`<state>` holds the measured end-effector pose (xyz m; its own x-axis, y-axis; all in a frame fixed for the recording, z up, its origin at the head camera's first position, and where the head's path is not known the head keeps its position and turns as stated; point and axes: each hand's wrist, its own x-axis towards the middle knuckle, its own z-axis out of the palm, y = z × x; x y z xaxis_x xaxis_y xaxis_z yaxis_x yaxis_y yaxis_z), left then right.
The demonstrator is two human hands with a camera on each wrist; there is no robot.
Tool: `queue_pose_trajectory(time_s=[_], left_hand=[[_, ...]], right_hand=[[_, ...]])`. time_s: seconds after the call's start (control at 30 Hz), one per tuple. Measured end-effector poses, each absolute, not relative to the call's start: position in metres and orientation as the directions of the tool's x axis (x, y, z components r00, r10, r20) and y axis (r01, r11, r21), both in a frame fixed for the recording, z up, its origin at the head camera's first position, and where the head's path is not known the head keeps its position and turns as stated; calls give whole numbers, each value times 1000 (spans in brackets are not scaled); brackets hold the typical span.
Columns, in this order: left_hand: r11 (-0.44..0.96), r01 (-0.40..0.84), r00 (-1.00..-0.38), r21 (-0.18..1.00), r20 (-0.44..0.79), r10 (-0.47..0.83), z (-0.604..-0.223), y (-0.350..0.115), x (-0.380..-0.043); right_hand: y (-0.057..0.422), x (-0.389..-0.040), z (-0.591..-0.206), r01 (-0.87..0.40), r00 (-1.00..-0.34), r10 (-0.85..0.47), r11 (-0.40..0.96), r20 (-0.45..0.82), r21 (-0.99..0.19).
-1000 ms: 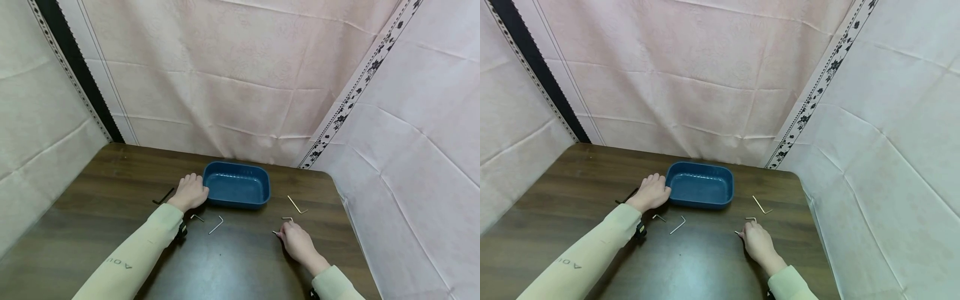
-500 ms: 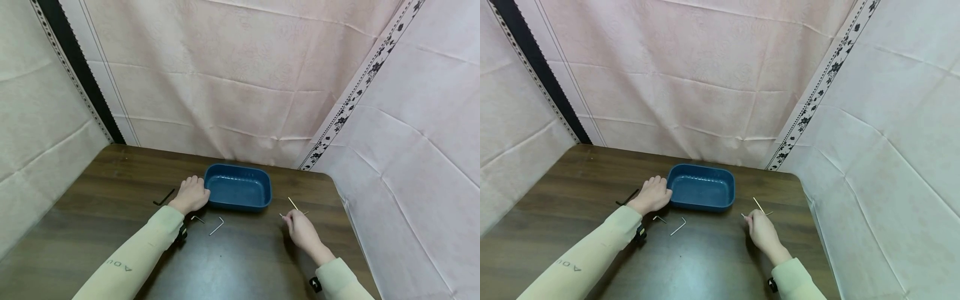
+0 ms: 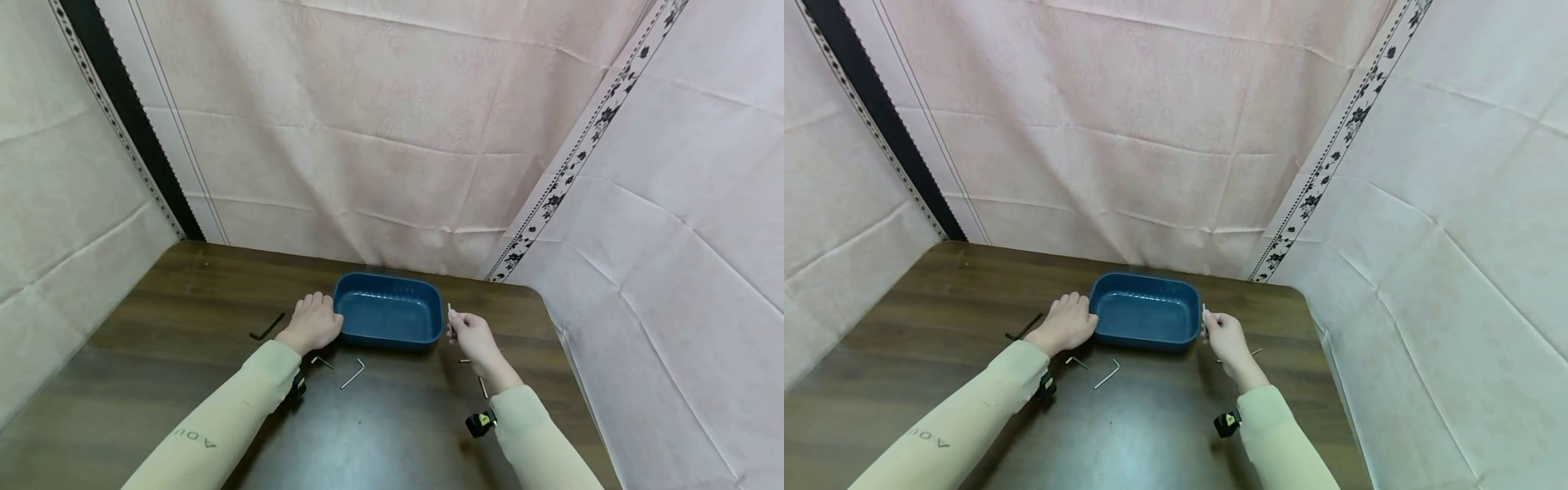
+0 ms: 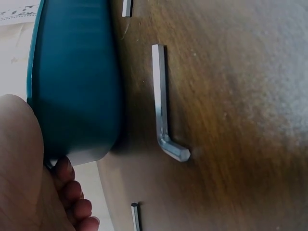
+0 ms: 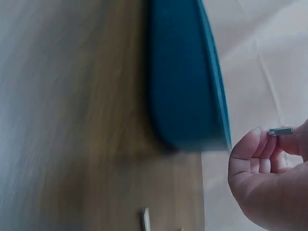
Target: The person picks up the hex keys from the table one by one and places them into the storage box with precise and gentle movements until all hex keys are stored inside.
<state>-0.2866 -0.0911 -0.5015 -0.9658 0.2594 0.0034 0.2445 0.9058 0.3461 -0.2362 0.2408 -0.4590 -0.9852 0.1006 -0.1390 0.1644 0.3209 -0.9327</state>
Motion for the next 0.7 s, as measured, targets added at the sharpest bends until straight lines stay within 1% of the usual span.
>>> queue_pose_trajectory(time_s=[0.1, 0.27, 0.33, 0.53, 0.7], left_hand=[[906, 239, -967, 349, -3, 257, -503, -93, -286], [905, 240, -966, 352, -10, 260, -504, -94, -286], [905, 240, -965, 352, -12, 261, -504, -93, -286], [902, 239, -966, 361, -5, 258, -504, -91, -285], [907, 237, -968, 349, 5, 251, -504, -91, -286]], right_hand=[[224, -245, -456, 150, -986, 116, 351, -116, -924], [195, -259, -458, 67, -993, 114, 465, -15, -883], [187, -263, -462, 46, -995, 100, 509, 6, -860], [172, -273, -473, 35, -997, 71, 632, 13, -775], [168, -276, -475, 37, -998, 66, 665, 9, -746]])
